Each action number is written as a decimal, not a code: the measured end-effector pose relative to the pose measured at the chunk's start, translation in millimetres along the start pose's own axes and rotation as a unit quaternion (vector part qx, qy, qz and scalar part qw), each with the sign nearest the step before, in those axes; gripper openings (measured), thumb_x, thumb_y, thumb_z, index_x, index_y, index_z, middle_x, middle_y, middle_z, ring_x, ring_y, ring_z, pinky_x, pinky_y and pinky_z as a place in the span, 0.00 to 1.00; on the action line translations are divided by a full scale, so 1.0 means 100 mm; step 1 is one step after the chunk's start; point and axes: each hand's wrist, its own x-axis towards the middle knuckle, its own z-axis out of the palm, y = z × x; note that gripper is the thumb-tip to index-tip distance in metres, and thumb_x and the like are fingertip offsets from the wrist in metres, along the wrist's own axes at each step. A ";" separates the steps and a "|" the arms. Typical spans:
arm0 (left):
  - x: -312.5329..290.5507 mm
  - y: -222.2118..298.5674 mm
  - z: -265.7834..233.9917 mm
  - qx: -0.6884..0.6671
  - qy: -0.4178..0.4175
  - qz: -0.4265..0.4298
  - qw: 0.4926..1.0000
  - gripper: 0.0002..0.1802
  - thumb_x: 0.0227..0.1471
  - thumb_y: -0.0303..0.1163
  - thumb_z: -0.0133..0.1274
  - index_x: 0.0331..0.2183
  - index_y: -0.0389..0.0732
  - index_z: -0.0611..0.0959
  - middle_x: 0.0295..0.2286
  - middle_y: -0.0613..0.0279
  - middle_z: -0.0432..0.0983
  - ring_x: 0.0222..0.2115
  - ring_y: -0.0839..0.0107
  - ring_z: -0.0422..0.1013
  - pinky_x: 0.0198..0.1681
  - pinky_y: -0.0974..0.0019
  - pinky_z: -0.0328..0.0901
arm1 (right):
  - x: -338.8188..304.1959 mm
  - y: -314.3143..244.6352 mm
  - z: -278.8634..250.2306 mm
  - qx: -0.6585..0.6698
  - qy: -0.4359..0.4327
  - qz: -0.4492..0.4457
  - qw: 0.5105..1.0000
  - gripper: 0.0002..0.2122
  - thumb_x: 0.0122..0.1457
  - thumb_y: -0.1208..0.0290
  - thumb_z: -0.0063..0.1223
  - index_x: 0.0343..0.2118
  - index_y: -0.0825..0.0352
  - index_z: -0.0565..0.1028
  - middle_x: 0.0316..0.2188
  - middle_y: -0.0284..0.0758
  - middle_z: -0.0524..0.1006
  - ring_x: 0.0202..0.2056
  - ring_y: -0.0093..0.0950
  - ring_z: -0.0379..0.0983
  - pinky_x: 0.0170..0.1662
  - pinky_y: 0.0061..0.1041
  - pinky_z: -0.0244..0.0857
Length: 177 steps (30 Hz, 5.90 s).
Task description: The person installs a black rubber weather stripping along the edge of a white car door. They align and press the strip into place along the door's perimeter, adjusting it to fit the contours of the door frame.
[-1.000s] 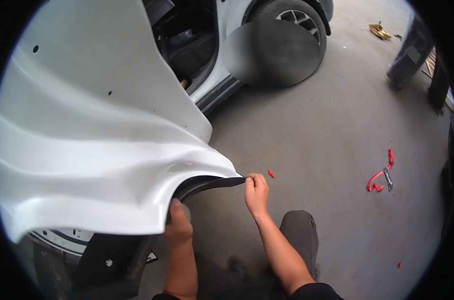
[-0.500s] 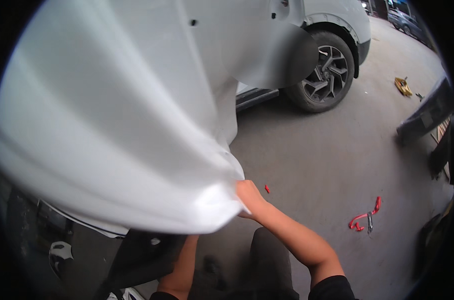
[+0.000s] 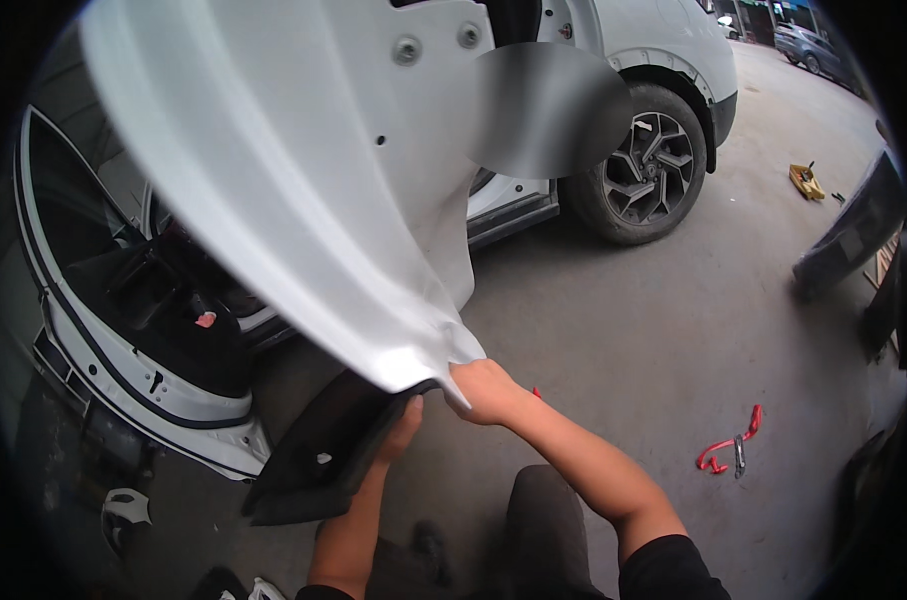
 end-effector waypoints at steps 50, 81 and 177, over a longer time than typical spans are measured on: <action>-0.34 -0.26 0.13 -0.142 0.193 -0.092 0.966 0.29 0.41 0.27 0.51 0.49 0.31 0.70 0.48 0.53 0.67 0.50 0.59 0.63 0.57 0.58 0.54 | -0.34 1.16 1.24 0.188 0.254 0.074 0.946 0.10 0.49 0.70 0.57 0.34 0.65 0.71 0.32 0.36 0.70 0.38 0.37 0.67 0.39 0.35 0.64; 0.58 1.04 0.77 0.681 -0.304 -0.098 0.659 0.19 0.44 0.29 0.46 0.41 0.34 0.75 0.34 0.55 0.72 0.36 0.62 0.70 0.40 0.60 0.64 | -0.07 1.05 1.14 0.150 0.287 -0.010 0.946 0.10 0.44 0.72 0.58 0.22 0.63 0.65 0.23 0.34 0.64 0.28 0.33 0.65 0.24 0.30 0.64; 0.45 0.43 0.97 0.586 -0.295 -0.034 0.753 0.19 0.35 0.25 0.51 0.36 0.42 0.78 0.27 0.61 0.74 0.31 0.62 0.72 0.32 0.61 0.68 | -0.23 1.54 1.29 0.217 0.299 0.000 0.929 0.11 0.46 0.71 0.58 0.31 0.67 0.70 0.27 0.35 0.69 0.30 0.36 0.67 0.34 0.35 0.63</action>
